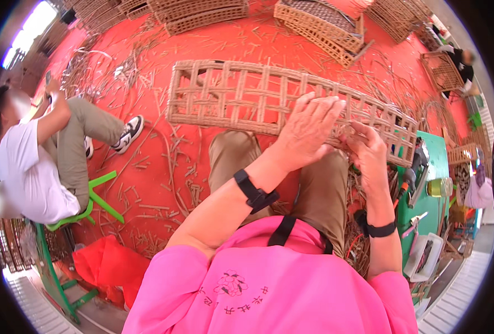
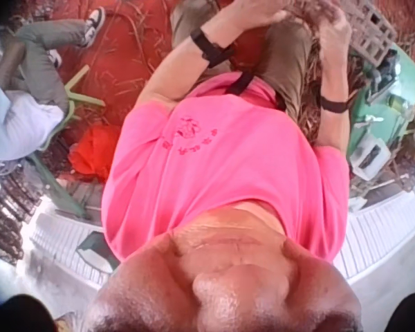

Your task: The recorder is assembling a bamboo or wicker frame using their hands and a pneumatic stapler in a workshop.

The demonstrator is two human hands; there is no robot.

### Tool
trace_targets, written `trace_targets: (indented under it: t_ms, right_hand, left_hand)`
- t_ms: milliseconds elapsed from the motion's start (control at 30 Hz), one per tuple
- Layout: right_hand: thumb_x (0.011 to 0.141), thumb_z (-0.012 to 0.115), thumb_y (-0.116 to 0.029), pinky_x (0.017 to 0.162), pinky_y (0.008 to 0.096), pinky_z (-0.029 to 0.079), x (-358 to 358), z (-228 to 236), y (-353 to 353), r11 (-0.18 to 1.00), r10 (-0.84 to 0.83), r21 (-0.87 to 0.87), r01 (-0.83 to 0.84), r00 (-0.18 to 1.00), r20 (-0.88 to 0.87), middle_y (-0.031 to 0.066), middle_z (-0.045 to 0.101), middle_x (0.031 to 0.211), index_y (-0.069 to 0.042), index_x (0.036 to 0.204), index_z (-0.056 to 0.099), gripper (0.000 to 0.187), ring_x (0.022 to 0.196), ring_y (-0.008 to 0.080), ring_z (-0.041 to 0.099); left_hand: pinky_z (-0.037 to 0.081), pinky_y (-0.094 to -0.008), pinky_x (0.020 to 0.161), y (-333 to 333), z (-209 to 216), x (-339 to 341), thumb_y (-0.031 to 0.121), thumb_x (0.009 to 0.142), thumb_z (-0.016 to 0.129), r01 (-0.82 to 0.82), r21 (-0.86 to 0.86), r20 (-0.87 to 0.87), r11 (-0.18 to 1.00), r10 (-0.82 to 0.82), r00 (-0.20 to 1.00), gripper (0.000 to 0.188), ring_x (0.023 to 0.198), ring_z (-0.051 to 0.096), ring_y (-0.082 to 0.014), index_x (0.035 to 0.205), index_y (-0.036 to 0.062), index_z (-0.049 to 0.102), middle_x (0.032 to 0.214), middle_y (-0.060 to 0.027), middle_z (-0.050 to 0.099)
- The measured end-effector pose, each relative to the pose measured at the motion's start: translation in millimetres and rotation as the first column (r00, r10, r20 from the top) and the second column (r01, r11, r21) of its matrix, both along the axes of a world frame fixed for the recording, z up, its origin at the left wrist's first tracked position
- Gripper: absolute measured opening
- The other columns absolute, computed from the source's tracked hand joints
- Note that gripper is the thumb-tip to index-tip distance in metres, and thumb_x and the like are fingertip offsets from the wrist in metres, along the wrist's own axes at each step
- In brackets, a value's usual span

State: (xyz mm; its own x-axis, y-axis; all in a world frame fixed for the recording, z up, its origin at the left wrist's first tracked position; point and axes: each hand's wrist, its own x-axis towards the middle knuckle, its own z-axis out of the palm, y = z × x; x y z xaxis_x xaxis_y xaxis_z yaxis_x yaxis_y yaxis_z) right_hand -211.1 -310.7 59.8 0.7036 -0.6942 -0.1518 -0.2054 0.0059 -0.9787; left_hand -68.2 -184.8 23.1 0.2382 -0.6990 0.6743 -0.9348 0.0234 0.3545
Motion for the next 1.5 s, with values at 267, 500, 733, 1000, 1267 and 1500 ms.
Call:
trace_targets:
  t_ms: [267, 500, 733, 1000, 1267, 1500]
  right_hand:
    - [0.093, 0.059, 0.001, 0.062, 0.0263, 0.051, 4.1, -28.9, 7.5, 0.952, 0.001, -0.303, -0.028, 0.996, -0.091, 0.0150, 0.070, 0.115, 0.000, 0.135, 0.054, 0.042, 0.070, 0.0154, 0.065]
    - [0.092, 0.056, 0.003, 0.095, 0.0432, 0.053, -12.8, -46.9, 16.4, 0.455, 0.066, -0.876, -0.160, 0.987, -0.146, 0.0215, 0.062, 0.130, -0.003, 0.142, 0.047, 0.051, 0.116, 0.0381, 0.064]
    - [0.090, 0.063, 0.001, 0.082, 0.0338, 0.055, -35.8, -33.0, 11.1, 0.660, 0.002, -0.750, -0.044, 0.998, -0.057, 0.0135, 0.066, 0.126, -0.004, 0.132, 0.058, 0.043, 0.098, 0.0227, 0.067]
    - [0.097, 0.062, -0.013, 0.078, 0.0261, 0.048, -111.6, -52.7, -70.4, 0.749, -0.540, -0.320, 0.580, 0.814, 0.213, 0.0086, 0.063, 0.124, 0.002, 0.139, 0.052, 0.045, 0.099, 0.0111, 0.060]
    - [0.101, 0.059, -0.029, 0.088, 0.0325, 0.047, -101.0, -99.5, -138.9, 0.635, -0.618, -0.346, 0.691, 0.723, 0.310, 0.0135, 0.058, 0.131, 0.005, 0.143, 0.046, 0.056, 0.110, 0.0176, 0.057]
    - [0.105, 0.048, -0.041, 0.086, 0.0289, 0.043, -64.0, -97.9, -184.3, 0.756, -0.586, -0.079, 0.650, 0.726, 0.361, 0.0038, 0.061, 0.115, -0.001, 0.128, 0.061, 0.048, 0.100, 0.0162, 0.054]
  left_hand:
    - [0.030, -0.0480, 0.115, -7.0, -2.2, -0.8, 0.030, 0.067, 0.079, -0.113, 0.016, 0.087, 0.993, 0.111, 0.990, 0.083, 0.127, 0.048, -0.0299, 0.138, 0.0001, 0.048, 0.133, -0.0161, 0.052]
    - [0.029, -0.0494, 0.116, -16.7, -3.3, -3.2, 0.027, 0.065, 0.077, -0.142, 0.008, 0.146, 0.990, 0.139, 0.979, 0.077, 0.129, 0.046, -0.0294, 0.133, 0.0005, 0.053, 0.134, -0.0154, 0.051]
    - [0.021, -0.0514, 0.119, 16.8, -1.4, 8.6, 0.053, 0.074, 0.077, -0.131, 0.202, 0.201, 0.971, 0.089, 0.976, 0.090, 0.141, 0.037, -0.0304, 0.143, 0.0042, 0.047, 0.146, -0.0151, 0.045]
    - [0.019, -0.0523, 0.121, 67.8, 11.5, 68.0, 0.075, 0.083, 0.055, -0.291, 0.325, 0.308, 0.900, 0.190, 0.932, 0.097, 0.148, 0.029, -0.0310, 0.155, 0.0125, 0.035, 0.158, -0.0131, 0.035]
    - [0.023, -0.0494, 0.118, 46.4, 17.2, 99.1, 0.066, 0.095, 0.045, -0.278, 0.328, 0.323, 0.903, 0.169, 0.931, 0.080, 0.144, 0.034, -0.0329, 0.153, 0.0114, 0.040, 0.157, -0.0138, 0.037]
    - [0.028, -0.0496, 0.115, 20.7, 23.7, 136.7, 0.059, 0.096, 0.052, -0.148, 0.292, 0.160, 0.945, 0.104, 0.982, 0.072, 0.139, 0.041, -0.0340, 0.146, 0.0068, 0.048, 0.152, -0.0160, 0.043]
